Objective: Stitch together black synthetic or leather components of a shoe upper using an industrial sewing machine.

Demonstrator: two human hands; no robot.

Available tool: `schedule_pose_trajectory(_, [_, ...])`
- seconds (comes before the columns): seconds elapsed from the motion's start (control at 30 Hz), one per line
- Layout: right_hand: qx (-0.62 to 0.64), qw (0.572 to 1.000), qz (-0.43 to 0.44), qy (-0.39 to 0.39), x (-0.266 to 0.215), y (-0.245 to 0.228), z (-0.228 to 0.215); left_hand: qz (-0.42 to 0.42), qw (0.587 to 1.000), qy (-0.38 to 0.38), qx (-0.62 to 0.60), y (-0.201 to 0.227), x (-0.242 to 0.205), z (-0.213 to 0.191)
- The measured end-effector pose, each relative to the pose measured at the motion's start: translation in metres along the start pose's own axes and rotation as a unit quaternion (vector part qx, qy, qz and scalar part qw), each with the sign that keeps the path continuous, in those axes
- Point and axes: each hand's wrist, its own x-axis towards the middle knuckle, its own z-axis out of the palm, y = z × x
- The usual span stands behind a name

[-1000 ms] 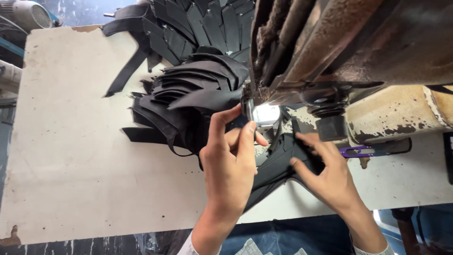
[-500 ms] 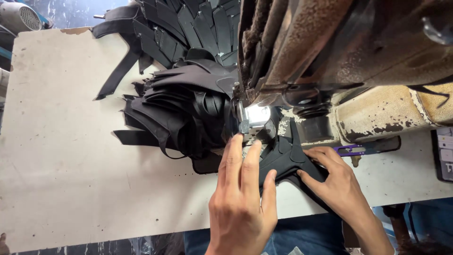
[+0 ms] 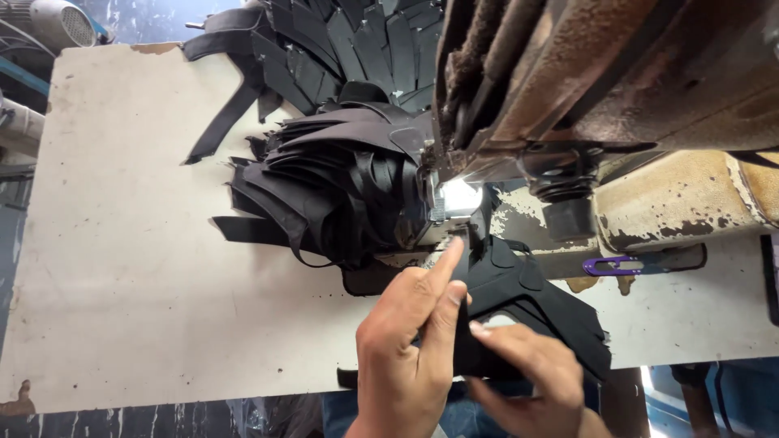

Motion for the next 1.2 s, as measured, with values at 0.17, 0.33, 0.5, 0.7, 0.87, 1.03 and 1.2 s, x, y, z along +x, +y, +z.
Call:
schedule_pose_trajectory(0.17, [0.042, 0.999, 0.018, 0.006, 0.006, -0.010, 0.016, -0.011, 0.998, 0.060, 0.000, -0.012, 0.005, 0.001])
schedule_pose_trajectory(0.33, [0.035, 0.997, 0.066, 0.008, 0.020, -0.016, 0.019, -0.062, 0.996, 0.063, 0.003, -0.023, 0.023, 0.004])
schedule_pose_trajectory(0.5, [0.035, 0.994, 0.102, 0.013, 0.031, -0.019, 0.020, -0.071, 0.995, 0.065, -0.005, -0.030, 0.035, 0.006])
schedule_pose_trajectory(0.7, [0.031, 0.992, 0.124, -0.010, 0.049, -0.027, 0.012, -0.033, 0.997, 0.053, 0.035, -0.029, 0.027, -0.004])
schedule_pose_trajectory(0.87, [0.017, 0.990, 0.139, -0.029, 0.069, -0.033, 0.004, -0.084, 0.994, 0.041, 0.049, -0.021, 0.019, -0.017])
schedule_pose_trajectory(1.03, [-0.008, 0.992, 0.125, -0.025, 0.083, -0.040, 0.003, -0.086, 0.995, 0.049, 0.033, -0.024, 0.026, -0.022])
schedule_pose_trajectory(1.2, [-0.039, 0.989, 0.141, -0.007, 0.096, -0.044, 0.002, -0.087, 0.996, 0.034, 0.006, -0.023, 0.041, -0.022])
